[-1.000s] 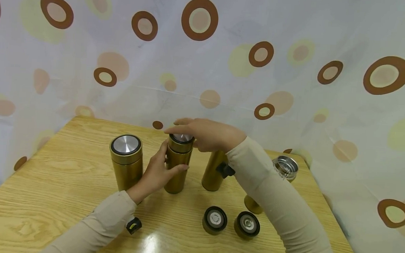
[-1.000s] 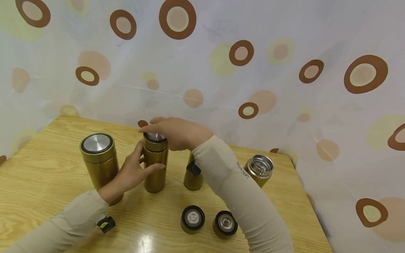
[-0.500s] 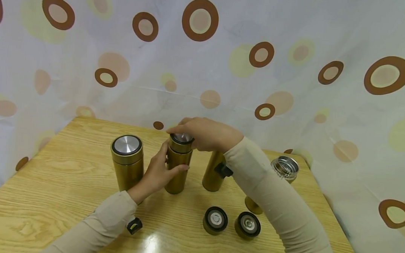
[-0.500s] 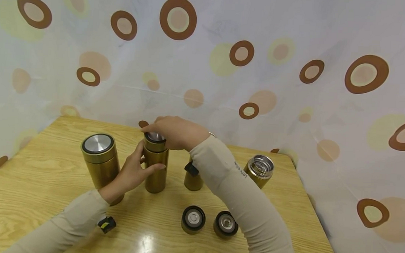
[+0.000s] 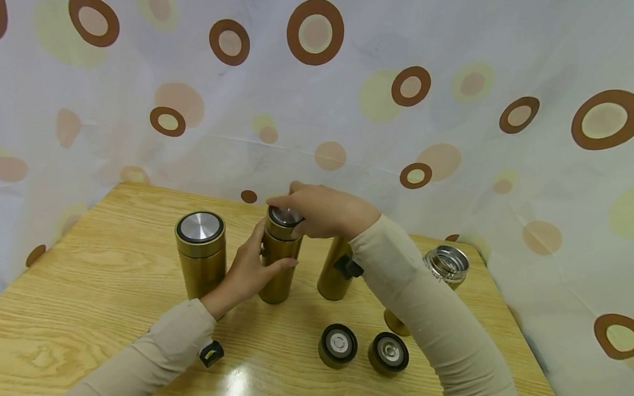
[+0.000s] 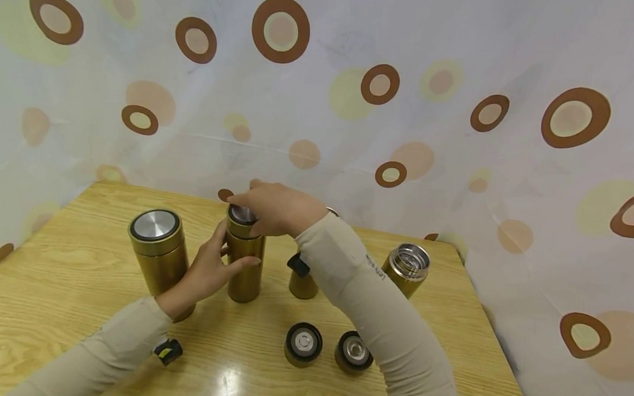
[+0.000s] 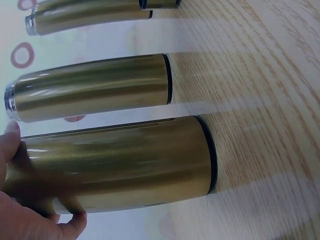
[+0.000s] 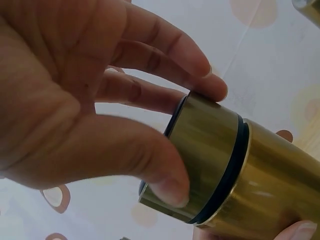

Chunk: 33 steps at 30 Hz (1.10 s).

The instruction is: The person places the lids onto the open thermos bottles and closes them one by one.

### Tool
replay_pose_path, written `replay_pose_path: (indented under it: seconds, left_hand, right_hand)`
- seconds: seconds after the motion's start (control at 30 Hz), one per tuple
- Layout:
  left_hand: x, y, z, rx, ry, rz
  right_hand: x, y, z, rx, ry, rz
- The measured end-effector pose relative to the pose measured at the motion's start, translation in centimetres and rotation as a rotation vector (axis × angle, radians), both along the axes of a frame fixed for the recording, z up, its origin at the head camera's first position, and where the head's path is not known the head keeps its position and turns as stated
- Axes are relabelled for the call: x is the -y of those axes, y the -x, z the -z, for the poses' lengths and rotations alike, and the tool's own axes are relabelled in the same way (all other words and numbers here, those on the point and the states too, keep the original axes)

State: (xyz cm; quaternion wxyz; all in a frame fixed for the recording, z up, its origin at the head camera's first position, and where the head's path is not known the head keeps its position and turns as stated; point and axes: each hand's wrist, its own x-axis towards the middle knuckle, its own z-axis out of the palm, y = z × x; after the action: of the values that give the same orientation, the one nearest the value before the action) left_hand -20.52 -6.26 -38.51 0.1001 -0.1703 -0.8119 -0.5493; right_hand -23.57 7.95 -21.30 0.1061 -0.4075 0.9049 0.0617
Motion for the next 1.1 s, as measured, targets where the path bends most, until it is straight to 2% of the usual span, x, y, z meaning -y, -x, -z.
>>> replay_pose_path:
  seconds: [0.33, 0.6, 1.1]
  left_hand:
    - [-0.1, 0.0, 0.0, -0.030, -0.006, 0.004]
    - [0.0, -0.1, 0.0, -0.024, -0.011, 0.012]
    - [0.0, 0.0, 0.1, -0.005, 0.001, -0.002]
  right_hand:
    - [0.0, 0.4, 0.1, -0.014, 0.015, 0.052]
    - [0.1, 0.3, 0.4, -0.040, 0.052, 0.093]
    - [1.2, 0.0, 2.1, -0.221, 0.164, 0.283]
